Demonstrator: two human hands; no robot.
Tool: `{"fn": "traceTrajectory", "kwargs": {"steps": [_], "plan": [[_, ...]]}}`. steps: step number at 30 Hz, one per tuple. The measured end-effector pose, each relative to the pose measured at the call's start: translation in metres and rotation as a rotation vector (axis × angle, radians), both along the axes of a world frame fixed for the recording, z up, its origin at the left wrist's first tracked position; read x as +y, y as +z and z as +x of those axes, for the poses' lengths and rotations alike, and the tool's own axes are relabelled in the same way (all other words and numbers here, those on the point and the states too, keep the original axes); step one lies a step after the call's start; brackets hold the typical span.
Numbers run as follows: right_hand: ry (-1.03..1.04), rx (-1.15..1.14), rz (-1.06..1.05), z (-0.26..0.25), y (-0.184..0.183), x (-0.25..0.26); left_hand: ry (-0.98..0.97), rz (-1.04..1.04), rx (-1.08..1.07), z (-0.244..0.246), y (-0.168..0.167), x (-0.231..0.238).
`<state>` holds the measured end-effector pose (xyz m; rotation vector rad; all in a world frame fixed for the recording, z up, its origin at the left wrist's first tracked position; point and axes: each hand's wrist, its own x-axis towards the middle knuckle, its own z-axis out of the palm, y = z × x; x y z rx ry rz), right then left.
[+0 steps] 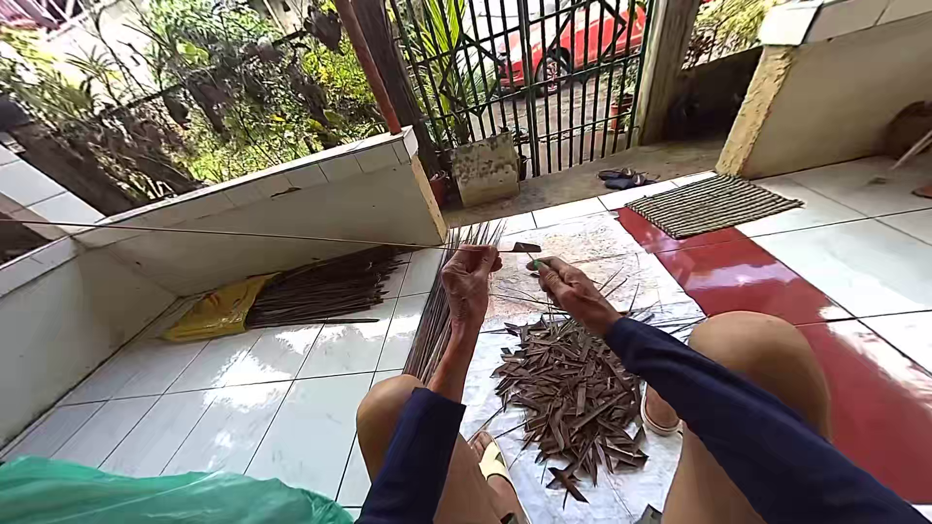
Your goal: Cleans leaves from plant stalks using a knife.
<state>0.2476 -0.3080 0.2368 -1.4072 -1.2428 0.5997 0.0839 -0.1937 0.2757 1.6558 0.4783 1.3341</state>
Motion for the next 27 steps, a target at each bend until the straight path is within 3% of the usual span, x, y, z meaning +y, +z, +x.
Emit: {"fn": "traceTrajectory", "kwargs": {"steps": [12,27], "plan": [[0.026,-0.068,0.035,-0.006,-0.004,0.004,0.023,0.111,0.05,0.01,-0.01,-0.009],[-0.109,-0.179,-0.133,0.001,-0.018,0.013,0.11,0.163,0.147,0.01,-0.016,-0.015]]}}
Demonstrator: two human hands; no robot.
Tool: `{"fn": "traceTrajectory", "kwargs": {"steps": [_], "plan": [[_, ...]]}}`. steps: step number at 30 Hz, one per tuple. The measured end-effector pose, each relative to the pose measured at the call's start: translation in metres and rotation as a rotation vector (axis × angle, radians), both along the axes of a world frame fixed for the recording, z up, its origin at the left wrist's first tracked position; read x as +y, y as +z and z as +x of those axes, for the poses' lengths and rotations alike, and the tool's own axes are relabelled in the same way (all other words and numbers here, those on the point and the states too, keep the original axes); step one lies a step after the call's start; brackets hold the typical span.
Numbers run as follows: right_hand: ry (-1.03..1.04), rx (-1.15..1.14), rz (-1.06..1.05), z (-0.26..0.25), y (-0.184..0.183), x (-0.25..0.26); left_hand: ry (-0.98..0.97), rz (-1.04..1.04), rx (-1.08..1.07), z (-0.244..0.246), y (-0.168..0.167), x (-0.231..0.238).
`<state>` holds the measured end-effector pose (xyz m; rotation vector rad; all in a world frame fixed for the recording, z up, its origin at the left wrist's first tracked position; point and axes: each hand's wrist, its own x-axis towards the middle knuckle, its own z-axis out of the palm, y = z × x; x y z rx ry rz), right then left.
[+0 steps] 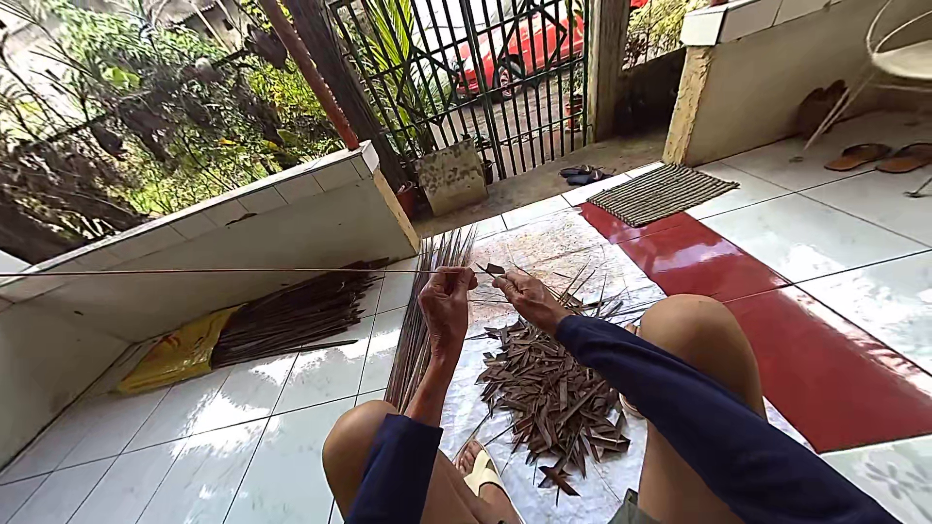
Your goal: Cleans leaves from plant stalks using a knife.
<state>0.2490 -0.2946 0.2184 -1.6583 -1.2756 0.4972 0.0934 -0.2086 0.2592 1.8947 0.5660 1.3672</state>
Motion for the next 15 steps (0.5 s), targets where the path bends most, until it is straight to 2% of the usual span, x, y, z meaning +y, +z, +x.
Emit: {"fn": "traceTrajectory", "kwargs": {"steps": [5,9,13,15], "plan": [[-0.015,-0.002,-0.092,0.009,-0.019,0.005,0.007,-0.008,-0.011,-0.007,0.003,0.001],[-0.018,-0.054,-0.187,0.011,-0.018,0.003,0.025,-0.015,0.018,-0.015,0.007,-0.002],[-0.041,-0.163,-0.458,0.02,-0.022,-0.008,0.079,0.082,-0.003,-0.03,0.024,-0.007],[-0.073,-0.132,-0.409,0.021,-0.027,-0.009,0.05,0.097,-0.07,-0.039,0.035,0.0]]}}
